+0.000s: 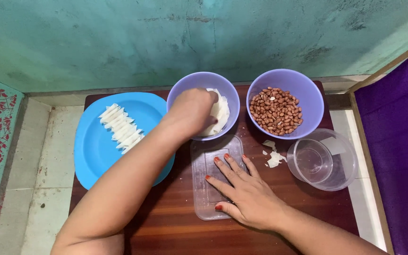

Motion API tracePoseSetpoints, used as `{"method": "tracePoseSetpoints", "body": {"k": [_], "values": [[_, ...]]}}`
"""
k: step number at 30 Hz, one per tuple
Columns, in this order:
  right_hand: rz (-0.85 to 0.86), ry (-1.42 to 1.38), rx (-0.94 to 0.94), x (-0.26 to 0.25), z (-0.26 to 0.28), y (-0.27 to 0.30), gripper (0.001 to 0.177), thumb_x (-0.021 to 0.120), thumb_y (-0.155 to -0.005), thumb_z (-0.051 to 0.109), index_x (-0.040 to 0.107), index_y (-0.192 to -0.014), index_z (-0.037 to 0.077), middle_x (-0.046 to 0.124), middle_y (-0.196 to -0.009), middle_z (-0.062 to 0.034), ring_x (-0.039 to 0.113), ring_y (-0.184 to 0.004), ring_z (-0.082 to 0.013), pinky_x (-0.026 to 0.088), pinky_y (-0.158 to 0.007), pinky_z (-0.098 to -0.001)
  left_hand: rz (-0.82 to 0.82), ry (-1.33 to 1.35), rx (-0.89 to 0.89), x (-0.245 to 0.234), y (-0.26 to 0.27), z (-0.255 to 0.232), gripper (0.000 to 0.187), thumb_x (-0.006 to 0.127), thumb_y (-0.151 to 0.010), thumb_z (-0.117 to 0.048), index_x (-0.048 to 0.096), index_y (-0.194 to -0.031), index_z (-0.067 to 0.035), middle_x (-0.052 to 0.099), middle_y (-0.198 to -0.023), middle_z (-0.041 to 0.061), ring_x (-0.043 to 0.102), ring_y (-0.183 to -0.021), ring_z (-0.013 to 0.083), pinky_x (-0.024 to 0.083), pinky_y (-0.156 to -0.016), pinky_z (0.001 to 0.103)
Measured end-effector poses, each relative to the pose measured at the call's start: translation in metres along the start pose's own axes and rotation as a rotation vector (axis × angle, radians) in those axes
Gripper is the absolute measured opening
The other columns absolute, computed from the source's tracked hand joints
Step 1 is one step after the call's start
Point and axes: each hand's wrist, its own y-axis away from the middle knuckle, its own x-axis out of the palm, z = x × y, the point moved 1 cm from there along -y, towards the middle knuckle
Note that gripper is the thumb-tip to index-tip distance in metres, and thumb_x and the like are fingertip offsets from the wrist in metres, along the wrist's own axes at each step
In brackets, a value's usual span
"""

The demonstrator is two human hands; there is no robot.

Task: Manually assembling peanut rolls by placing a peanut on a small square of dough and rolling it up on a wooden board.

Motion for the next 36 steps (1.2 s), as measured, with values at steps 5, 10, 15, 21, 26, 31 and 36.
{"method": "tracePoseSetpoints", "body": {"k": [5,10,15,21,26,31,36], "values": [[-0.029,0.002,-0.012,-0.003,0.002,0.000,0.057,0.057,-0.098,0.044,0.055,-0.144,0.010,0.036,-0.159,-0.0265,0.023,-0.150,-0.0456,0.009,-0.118,-0.0627,0.063,-0.013,-0.097,0.007,-0.008,0.006,0.026,0.072,-0.070,-0.006,0.074,-0.095,-0.002,0.075,-0.090,0.020,0.070,-0.082,0.0407,0.054,-0.076,0.049],[-0.021,-0.003,-0.012,-0.004,0.002,0.000,0.057,0.056,-0.098,0.043,0.054,-0.145,0.010,0.035,-0.159,-0.0266,0.022,-0.151,-0.0446,0.007,-0.118,-0.0624,0.131,-0.060,-0.104,0.011,-0.008,0.005,0.026,0.083,-0.066,-0.012,0.075,-0.090,-0.004,0.075,-0.088,0.017,0.071,-0.080,0.0386,0.055,-0.076,0.047],[-0.048,-0.007,-0.021,-0.004,0.003,0.001,0.056,0.058,-0.097,0.042,0.056,-0.143,0.010,0.038,-0.158,-0.0264,0.024,-0.151,-0.0452,0.009,-0.119,-0.0625,0.039,-0.019,-0.216,0.014,-0.016,0.012,0.029,0.064,-0.082,-0.013,0.080,-0.105,-0.008,0.077,-0.101,0.018,0.072,-0.089,0.0394,0.055,-0.081,0.050],[-0.048,0.025,-0.026,0.000,0.001,0.002,0.057,0.056,-0.098,0.045,0.055,-0.144,0.010,0.038,-0.157,-0.0257,0.023,-0.151,-0.0450,0.008,-0.119,-0.0623,-0.110,0.365,-0.314,-0.024,0.010,0.003,0.017,0.069,-0.086,-0.018,0.081,-0.095,-0.010,0.077,-0.077,0.004,0.068,-0.060,0.0173,0.054,-0.061,0.033],[-0.105,-0.049,-0.003,-0.002,-0.001,0.001,0.053,0.058,-0.097,0.038,0.056,-0.142,0.009,0.043,-0.156,-0.0217,0.029,-0.150,-0.0396,0.008,-0.121,-0.0625,-0.051,0.945,-0.393,-0.049,0.048,-0.019,0.018,0.067,-0.088,-0.006,0.081,-0.098,0.002,0.074,-0.075,0.006,0.065,-0.062,0.0101,0.054,-0.058,0.023],[-0.471,-0.214,0.010,0.006,-0.020,0.006,0.049,0.070,-0.090,0.030,0.064,-0.135,0.011,0.066,-0.135,-0.0102,0.063,-0.127,-0.0294,0.037,-0.112,-0.0541,0.046,1.253,-0.492,-0.024,0.084,-0.029,0.023,0.067,-0.091,-0.008,0.075,-0.108,0.005,0.077,-0.086,0.015,0.077,-0.075,0.0205,0.069,-0.075,0.037],[-0.599,-0.446,0.177,-0.001,-0.022,0.008,0.047,0.071,-0.091,0.021,0.064,-0.136,0.010,0.073,-0.121,-0.0074,0.070,-0.115,-0.0276,0.050,-0.106,-0.0430,0.113,1.273,-0.523,0.016,0.119,-0.048,0.036,0.068,-0.090,-0.009,0.070,-0.124,0.003,0.079,-0.089,0.016,0.077,-0.077,0.0178,0.068,-0.073,0.031]]}}
